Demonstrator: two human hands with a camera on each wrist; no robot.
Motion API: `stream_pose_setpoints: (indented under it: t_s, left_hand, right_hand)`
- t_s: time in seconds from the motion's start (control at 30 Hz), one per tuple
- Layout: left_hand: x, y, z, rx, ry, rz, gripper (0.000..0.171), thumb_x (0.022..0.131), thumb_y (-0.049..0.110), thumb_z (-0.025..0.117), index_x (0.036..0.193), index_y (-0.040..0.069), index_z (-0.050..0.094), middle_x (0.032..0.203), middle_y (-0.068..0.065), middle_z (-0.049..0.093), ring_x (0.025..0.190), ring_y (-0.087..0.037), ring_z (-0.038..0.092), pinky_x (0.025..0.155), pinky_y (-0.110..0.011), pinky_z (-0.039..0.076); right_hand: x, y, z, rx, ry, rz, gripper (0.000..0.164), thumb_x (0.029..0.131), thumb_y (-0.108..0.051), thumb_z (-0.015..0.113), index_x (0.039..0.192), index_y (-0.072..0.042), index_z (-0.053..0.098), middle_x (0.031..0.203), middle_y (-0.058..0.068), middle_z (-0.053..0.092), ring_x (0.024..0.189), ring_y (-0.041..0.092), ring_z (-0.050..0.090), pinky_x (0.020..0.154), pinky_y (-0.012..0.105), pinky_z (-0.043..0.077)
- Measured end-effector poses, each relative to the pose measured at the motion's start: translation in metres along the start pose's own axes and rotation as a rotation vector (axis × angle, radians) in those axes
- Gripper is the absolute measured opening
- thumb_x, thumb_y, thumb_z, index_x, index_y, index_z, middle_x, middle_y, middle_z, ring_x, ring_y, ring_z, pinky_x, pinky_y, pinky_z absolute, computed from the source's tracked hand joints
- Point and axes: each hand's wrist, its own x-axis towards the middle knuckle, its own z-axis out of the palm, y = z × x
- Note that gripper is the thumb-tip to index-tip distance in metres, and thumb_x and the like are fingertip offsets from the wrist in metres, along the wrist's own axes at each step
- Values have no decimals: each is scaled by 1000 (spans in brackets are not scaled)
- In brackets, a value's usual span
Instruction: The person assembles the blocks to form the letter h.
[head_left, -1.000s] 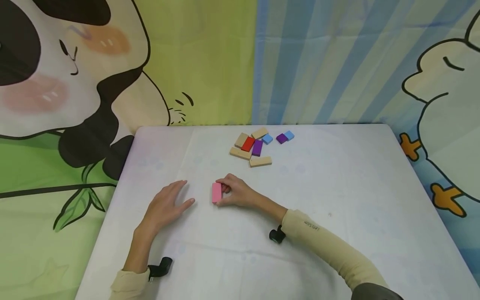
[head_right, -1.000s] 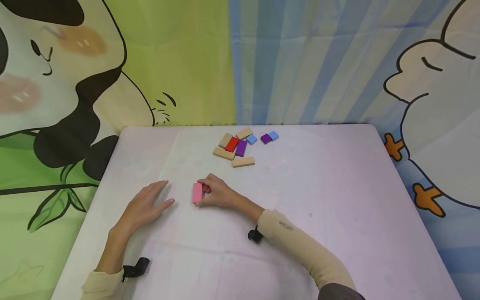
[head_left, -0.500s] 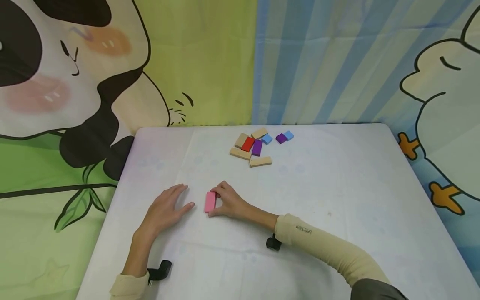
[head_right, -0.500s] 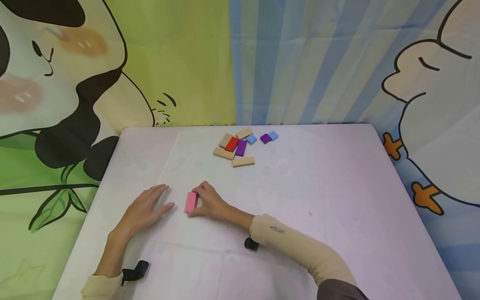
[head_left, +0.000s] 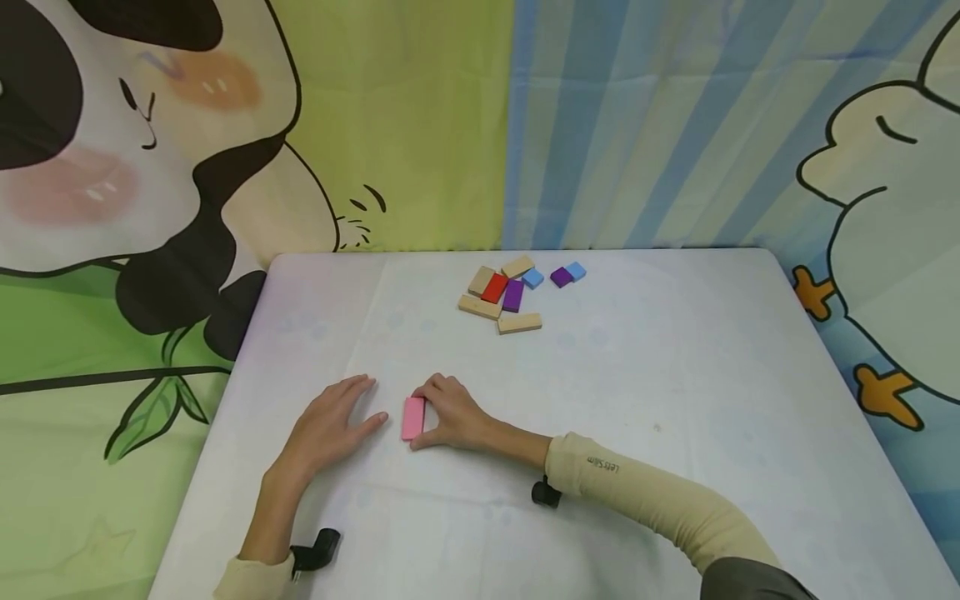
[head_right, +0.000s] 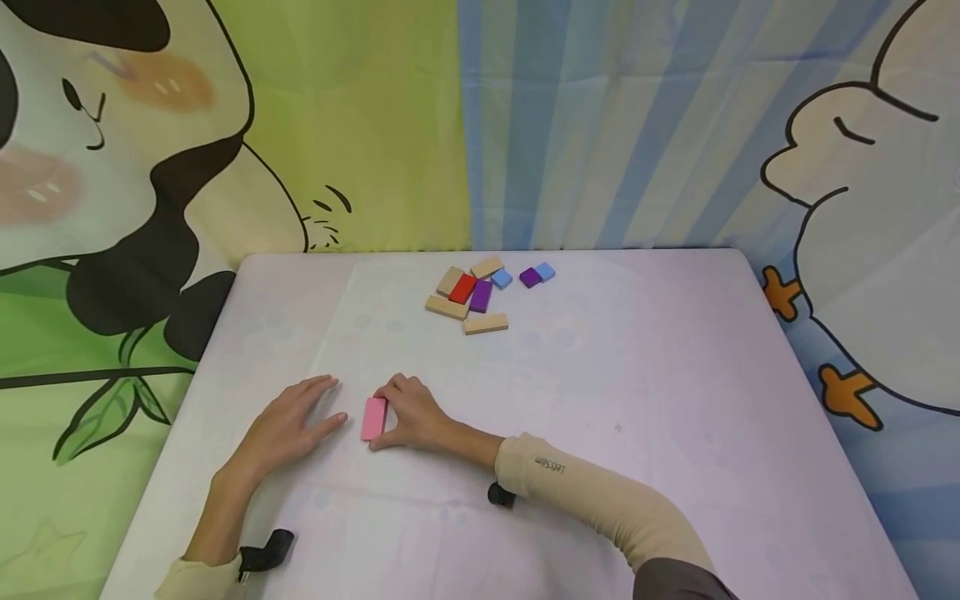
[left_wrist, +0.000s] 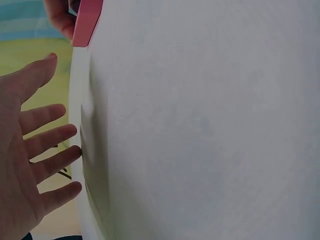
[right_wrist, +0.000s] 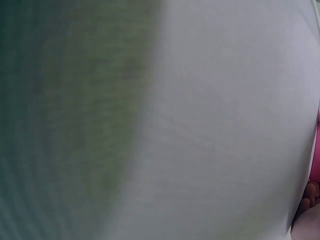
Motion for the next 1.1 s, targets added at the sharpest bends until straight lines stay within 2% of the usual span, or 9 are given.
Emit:
stream_pose_setpoints:
  t_s: [0.43, 0.5, 0.6, 0.7, 0.83, 0.93, 1.1]
  left_hand:
    - [-3, -5, 4, 4, 13, 17, 66, 88, 53, 62, 141, 16, 49, 146, -10, 49, 134, -34, 45, 107, -57, 38]
    - [-4, -5, 4, -10, 21, 37, 65, 88, 51, 64, 141, 16, 49, 145, -9, 50, 134, -33, 45, 107, -56, 38]
    - [-5, -3, 5, -60, 27, 103, 63, 86, 46, 68, 140, 17, 51, 143, -7, 53, 133, -30, 47, 107, -54, 39]
    - [-6, 1, 5, -133, 11, 193, 63, 84, 41, 73, 139, 17, 54, 142, -4, 54, 133, -28, 48, 106, -52, 40]
    - [-7, 8, 6, -205, -59, 220, 65, 80, 39, 76, 139, 22, 54, 142, 2, 54, 134, -23, 48, 107, -50, 41]
    - [-7, 11, 9, -207, -87, 222, 68, 77, 39, 79, 139, 24, 54, 141, 4, 55, 133, -23, 49, 107, -49, 41]
    - [-6, 11, 13, -169, -59, 262, 71, 73, 38, 82, 137, 22, 56, 139, 2, 58, 130, -24, 52, 106, -49, 43]
  right_hand:
    - [-4, -4, 3, -54, 6, 3, 74, 70, -51, 81, 130, -17, 55, 118, -1, 53, 103, 12, 45, 88, 25, 40]
    - [-5, -5, 1, -50, -1, 1, 77, 70, -52, 82, 132, -16, 54, 120, 0, 53, 104, 13, 45, 89, 25, 40]
    - [-6, -4, -5, -38, -35, 7, 86, 69, -54, 81, 138, -13, 49, 124, 2, 51, 108, 14, 45, 92, 25, 42]
    - [-8, 1, -19, -6, -43, 26, 92, 70, -54, 81, 143, -11, 44, 129, 5, 50, 113, 16, 44, 94, 27, 44]
    - [-4, 23, -47, 82, 29, 66, 89, 73, -46, 81, 143, -6, 43, 129, 11, 50, 115, 21, 46, 97, 35, 46]
    - [4, 46, -68, 136, 101, 103, 84, 75, -41, 81, 142, -3, 44, 130, 15, 50, 117, 24, 48, 99, 39, 47]
    - [18, 81, -101, 210, 208, 160, 76, 80, -36, 78, 141, -3, 46, 132, 17, 50, 120, 30, 47, 99, 45, 46]
